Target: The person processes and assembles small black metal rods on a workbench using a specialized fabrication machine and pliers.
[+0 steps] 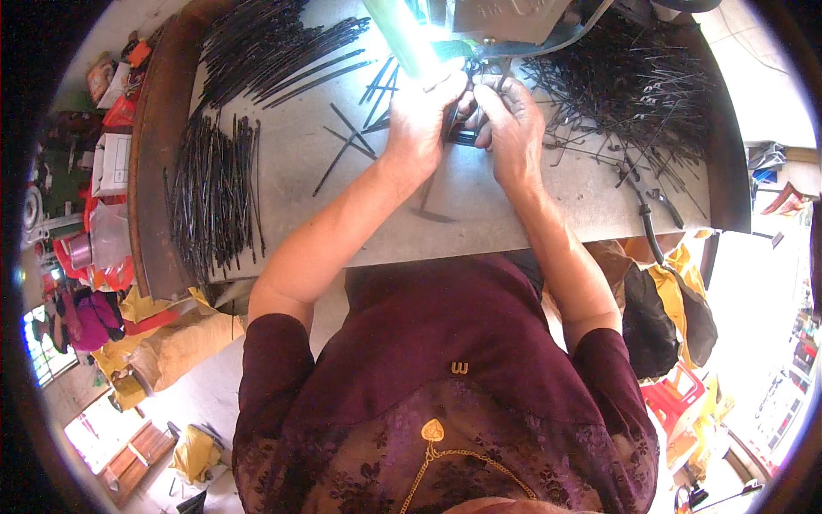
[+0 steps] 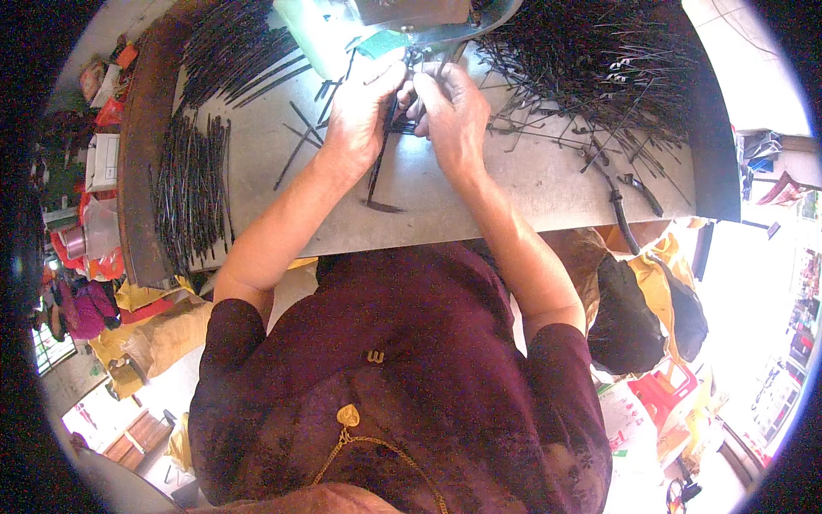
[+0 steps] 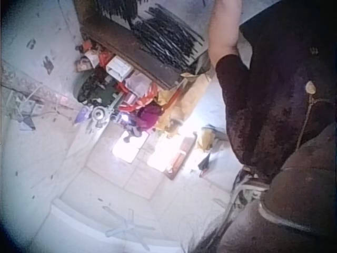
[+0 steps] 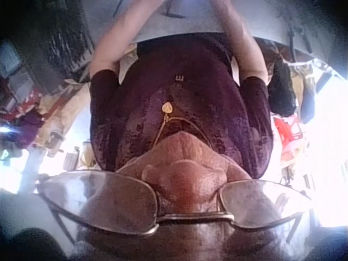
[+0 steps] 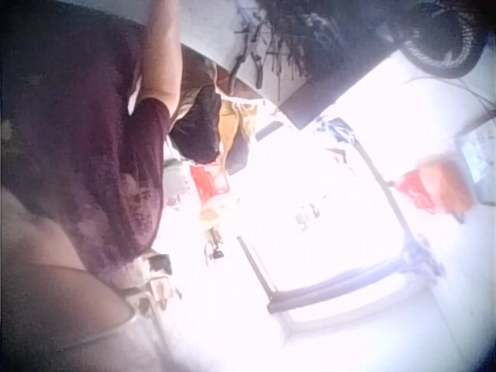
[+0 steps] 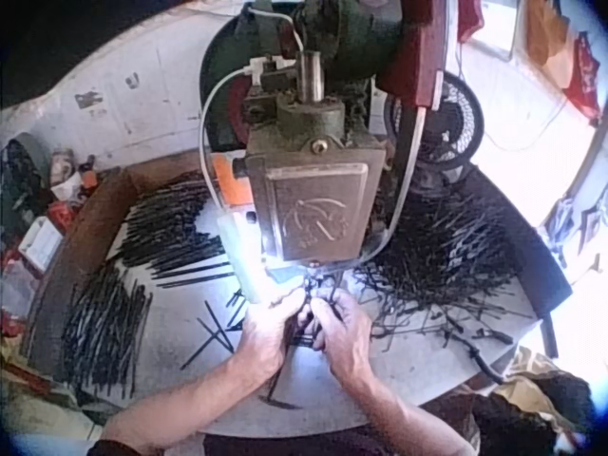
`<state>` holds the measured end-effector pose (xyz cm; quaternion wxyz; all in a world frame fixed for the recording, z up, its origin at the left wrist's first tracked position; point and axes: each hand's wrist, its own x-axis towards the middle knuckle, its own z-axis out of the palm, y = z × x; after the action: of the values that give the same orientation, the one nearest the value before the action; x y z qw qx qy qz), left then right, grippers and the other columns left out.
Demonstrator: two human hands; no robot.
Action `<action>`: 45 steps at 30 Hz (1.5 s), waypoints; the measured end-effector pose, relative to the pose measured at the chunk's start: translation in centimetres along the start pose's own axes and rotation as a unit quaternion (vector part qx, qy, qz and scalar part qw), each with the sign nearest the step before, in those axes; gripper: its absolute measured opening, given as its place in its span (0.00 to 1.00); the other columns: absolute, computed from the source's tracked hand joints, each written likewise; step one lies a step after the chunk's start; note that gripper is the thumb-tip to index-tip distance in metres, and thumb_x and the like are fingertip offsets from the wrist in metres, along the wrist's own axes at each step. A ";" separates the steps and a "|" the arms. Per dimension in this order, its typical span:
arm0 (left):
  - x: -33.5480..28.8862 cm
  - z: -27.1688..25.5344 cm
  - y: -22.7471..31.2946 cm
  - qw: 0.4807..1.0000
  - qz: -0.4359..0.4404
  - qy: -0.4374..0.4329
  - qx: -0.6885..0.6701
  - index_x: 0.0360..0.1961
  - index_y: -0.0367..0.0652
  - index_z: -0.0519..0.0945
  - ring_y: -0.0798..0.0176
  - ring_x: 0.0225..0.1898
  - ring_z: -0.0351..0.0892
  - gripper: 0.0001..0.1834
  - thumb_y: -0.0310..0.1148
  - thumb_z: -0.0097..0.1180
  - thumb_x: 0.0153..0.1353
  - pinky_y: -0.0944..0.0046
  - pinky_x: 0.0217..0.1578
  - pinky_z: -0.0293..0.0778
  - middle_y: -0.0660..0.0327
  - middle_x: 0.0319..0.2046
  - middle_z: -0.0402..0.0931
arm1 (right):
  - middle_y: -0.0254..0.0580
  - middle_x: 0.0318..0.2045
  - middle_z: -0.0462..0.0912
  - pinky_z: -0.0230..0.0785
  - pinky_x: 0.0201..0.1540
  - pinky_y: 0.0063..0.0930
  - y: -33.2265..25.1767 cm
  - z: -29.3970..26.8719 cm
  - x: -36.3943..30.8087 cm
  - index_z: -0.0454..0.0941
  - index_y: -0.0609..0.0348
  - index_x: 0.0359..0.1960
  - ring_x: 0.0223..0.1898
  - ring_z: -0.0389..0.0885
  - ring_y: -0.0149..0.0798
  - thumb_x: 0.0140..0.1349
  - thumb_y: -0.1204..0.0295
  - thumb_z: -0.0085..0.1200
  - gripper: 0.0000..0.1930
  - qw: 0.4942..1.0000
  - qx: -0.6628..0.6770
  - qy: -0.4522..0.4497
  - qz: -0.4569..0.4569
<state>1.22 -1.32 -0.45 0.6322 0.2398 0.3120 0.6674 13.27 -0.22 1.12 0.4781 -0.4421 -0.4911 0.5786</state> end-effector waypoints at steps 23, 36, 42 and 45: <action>-0.3 0.9 0.5 1.000 -0.016 0.007 -0.001 0.41 0.33 0.76 0.71 0.25 0.70 0.08 0.25 0.52 0.63 0.71 0.26 0.69 0.63 0.25 0.72 | 0.36 0.24 0.80 0.65 0.18 0.17 -0.1 0.1 -0.1 0.77 0.64 0.37 0.20 0.74 0.24 0.63 0.72 0.49 0.08 1.000 0.009 -0.002 0.002; -0.5 1.5 0.7 0.999 -0.007 0.030 0.025 0.39 0.33 0.77 0.72 0.24 0.70 0.06 0.23 0.53 0.62 0.72 0.25 0.69 0.64 0.24 0.73 | 0.35 0.24 0.80 0.65 0.19 0.17 -1.1 -0.1 -0.1 0.77 0.63 0.34 0.20 0.73 0.24 0.61 0.71 0.49 0.08 1.000 -0.014 -0.016 0.012; -0.1 0.3 -0.1 0.999 0.005 0.017 0.043 0.40 0.33 0.78 0.73 0.24 0.70 0.07 0.24 0.53 0.62 0.73 0.25 0.67 0.64 0.24 0.73 | 0.34 0.24 0.80 0.65 0.20 0.17 -0.7 0.0 0.1 0.77 0.63 0.36 0.21 0.74 0.24 0.61 0.72 0.49 0.08 1.000 -0.016 -0.013 0.006; -0.1 0.3 -0.3 0.999 0.007 0.013 0.033 0.40 0.33 0.78 0.73 0.25 0.70 0.07 0.24 0.53 0.62 0.73 0.25 0.67 0.65 0.25 0.73 | 0.34 0.25 0.80 0.66 0.20 0.17 -0.4 -0.1 0.1 0.78 0.63 0.37 0.21 0.74 0.24 0.61 0.72 0.50 0.08 1.000 -0.024 -0.006 0.002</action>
<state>1.65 -1.37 -0.42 0.6147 0.2541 0.3405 0.6646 13.37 -0.04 1.52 0.4632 -0.4507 -0.5069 0.5705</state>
